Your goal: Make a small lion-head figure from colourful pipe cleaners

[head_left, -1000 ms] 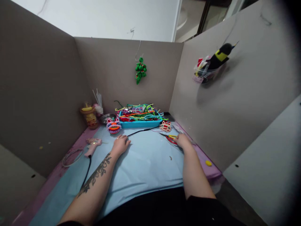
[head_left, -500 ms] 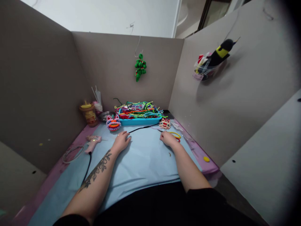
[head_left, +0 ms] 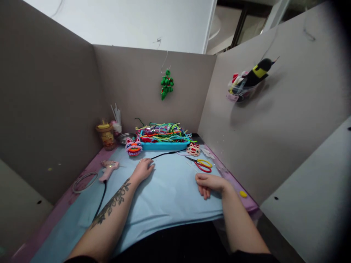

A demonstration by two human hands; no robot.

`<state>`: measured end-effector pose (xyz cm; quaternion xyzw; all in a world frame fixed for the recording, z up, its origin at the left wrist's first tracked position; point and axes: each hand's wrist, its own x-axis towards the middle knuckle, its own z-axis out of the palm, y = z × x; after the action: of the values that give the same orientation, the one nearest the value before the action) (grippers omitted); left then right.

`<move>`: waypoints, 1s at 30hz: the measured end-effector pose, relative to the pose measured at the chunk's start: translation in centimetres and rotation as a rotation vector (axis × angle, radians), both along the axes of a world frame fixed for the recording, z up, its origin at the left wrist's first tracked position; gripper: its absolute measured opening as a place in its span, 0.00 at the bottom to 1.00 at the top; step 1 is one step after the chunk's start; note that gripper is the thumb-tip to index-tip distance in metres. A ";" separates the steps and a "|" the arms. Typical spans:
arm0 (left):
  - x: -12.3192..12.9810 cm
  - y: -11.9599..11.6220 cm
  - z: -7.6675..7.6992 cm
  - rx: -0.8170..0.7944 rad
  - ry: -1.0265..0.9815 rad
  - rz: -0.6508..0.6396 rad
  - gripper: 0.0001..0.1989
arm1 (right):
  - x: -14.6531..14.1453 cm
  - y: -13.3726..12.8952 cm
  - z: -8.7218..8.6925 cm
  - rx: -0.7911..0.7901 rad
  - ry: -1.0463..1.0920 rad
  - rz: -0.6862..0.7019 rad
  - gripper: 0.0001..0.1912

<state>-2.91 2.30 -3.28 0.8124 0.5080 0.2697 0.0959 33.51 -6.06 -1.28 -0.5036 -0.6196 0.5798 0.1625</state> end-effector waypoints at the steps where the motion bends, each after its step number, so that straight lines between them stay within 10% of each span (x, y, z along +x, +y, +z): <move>1: 0.0 0.0 0.0 0.007 -0.011 0.005 0.15 | -0.3 0.5 -0.2 0.137 0.041 -0.077 0.19; 5: -0.2 0.1 -0.3 0.022 -0.042 0.039 0.15 | -1.4 2.9 -0.7 0.627 0.137 -0.322 0.12; 12: 0.2 -0.3 -0.1 0.008 -0.042 0.028 0.15 | -4.8 4.0 -0.6 0.755 -0.153 -0.233 0.05; 18: 0.4 -0.7 0.2 -0.003 -0.061 0.015 0.14 | -8.6 5.5 1.8 0.109 -0.358 0.181 0.14; 24: 0.8 -1.0 0.4 -0.037 -0.082 -0.006 0.14 | -9.3 8.7 -0.1 0.608 -0.064 -0.605 0.16; 30: 1.2 -1.3 1.3 -0.047 -0.168 0.036 0.14 | -11.0 7.6 -1.8 0.715 -0.175 -0.450 0.13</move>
<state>-1.71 1.01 -2.00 0.7751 0.5189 0.3267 0.1525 22.47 1.56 -3.11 -0.5855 -0.6675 0.2338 0.3962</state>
